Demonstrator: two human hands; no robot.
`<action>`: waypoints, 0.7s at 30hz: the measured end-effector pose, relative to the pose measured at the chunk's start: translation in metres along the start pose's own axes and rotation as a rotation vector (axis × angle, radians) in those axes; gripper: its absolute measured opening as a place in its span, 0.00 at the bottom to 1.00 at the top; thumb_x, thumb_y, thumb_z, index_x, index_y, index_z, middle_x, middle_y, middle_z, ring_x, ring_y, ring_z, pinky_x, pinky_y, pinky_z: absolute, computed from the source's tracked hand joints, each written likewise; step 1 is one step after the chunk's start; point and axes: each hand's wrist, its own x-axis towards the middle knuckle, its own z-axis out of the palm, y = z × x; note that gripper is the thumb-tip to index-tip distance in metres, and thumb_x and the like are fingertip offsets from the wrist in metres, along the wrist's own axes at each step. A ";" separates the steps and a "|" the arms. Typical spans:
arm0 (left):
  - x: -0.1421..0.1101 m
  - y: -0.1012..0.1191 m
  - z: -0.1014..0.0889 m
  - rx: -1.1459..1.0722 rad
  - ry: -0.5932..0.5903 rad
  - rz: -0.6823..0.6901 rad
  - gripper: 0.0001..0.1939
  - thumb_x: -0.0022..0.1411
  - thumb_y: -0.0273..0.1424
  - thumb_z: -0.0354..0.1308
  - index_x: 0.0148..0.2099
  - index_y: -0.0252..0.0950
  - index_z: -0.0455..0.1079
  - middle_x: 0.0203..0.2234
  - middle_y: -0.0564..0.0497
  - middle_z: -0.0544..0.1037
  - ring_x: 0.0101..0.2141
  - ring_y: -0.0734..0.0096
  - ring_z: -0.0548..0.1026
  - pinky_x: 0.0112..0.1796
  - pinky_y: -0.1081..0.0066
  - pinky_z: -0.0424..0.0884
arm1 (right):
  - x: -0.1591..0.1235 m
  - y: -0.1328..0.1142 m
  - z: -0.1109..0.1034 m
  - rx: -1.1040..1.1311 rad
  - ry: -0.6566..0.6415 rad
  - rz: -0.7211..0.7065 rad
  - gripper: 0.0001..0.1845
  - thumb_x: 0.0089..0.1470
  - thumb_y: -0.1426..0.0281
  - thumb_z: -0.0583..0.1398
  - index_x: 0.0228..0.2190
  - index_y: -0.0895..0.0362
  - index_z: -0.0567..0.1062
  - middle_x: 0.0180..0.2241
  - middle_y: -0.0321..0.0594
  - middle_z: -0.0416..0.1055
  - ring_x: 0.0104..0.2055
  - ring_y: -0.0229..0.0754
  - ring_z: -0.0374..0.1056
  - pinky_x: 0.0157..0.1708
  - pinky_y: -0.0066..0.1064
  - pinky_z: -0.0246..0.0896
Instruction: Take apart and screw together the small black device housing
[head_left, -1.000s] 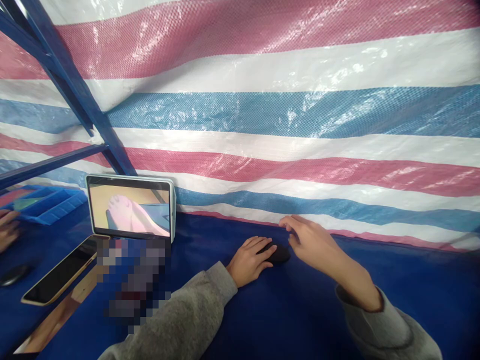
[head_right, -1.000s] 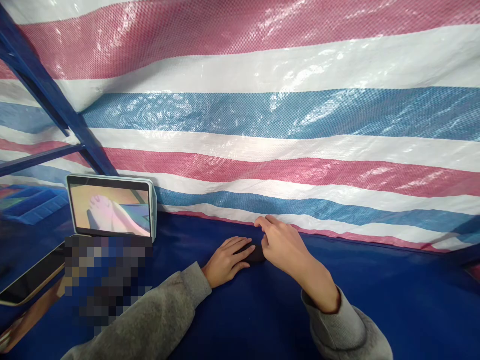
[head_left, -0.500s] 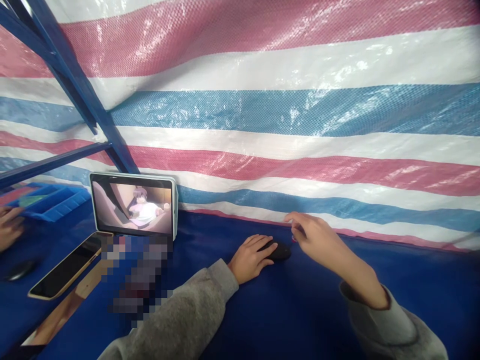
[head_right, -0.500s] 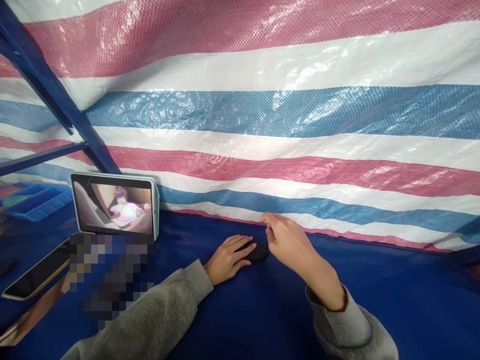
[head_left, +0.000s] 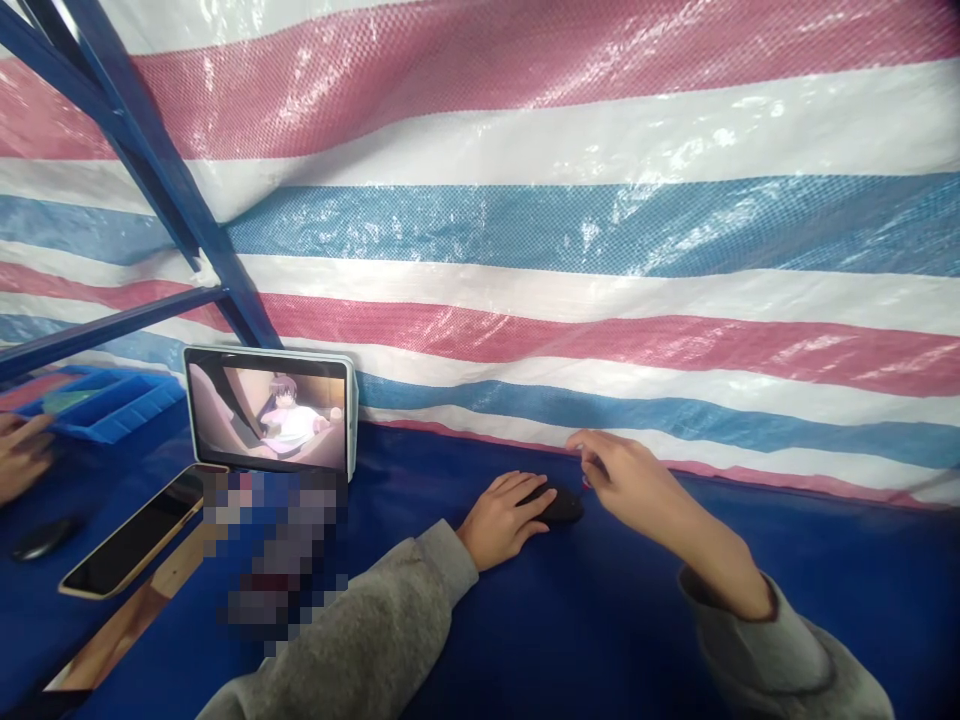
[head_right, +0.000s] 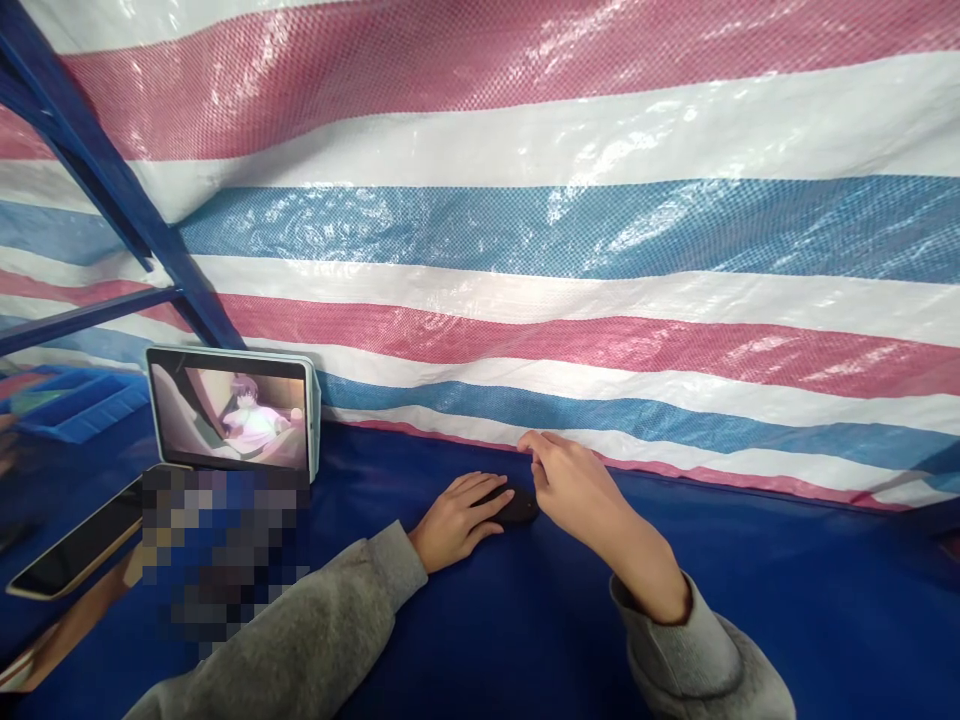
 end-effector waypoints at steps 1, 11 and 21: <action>0.000 0.000 0.000 0.000 -0.001 0.000 0.22 0.69 0.39 0.50 0.62 0.39 0.61 0.58 0.43 0.67 0.58 0.60 0.66 0.58 0.54 0.62 | 0.000 -0.001 0.000 -0.005 -0.002 0.000 0.14 0.54 0.76 0.50 0.40 0.54 0.71 0.34 0.40 0.74 0.33 0.43 0.69 0.34 0.32 0.58; 0.000 0.000 0.000 0.007 -0.003 0.006 0.22 0.69 0.39 0.50 0.62 0.38 0.61 0.58 0.43 0.67 0.58 0.60 0.65 0.59 0.55 0.61 | -0.002 -0.010 -0.001 -0.089 -0.017 0.004 0.15 0.56 0.76 0.50 0.41 0.55 0.72 0.38 0.42 0.74 0.37 0.42 0.70 0.35 0.30 0.56; 0.000 0.000 0.001 0.014 -0.004 0.005 0.22 0.69 0.39 0.50 0.62 0.39 0.61 0.58 0.43 0.67 0.58 0.60 0.65 0.58 0.54 0.62 | -0.002 -0.008 0.001 -0.096 -0.027 0.023 0.14 0.59 0.74 0.47 0.39 0.55 0.71 0.35 0.40 0.73 0.32 0.41 0.69 0.32 0.30 0.54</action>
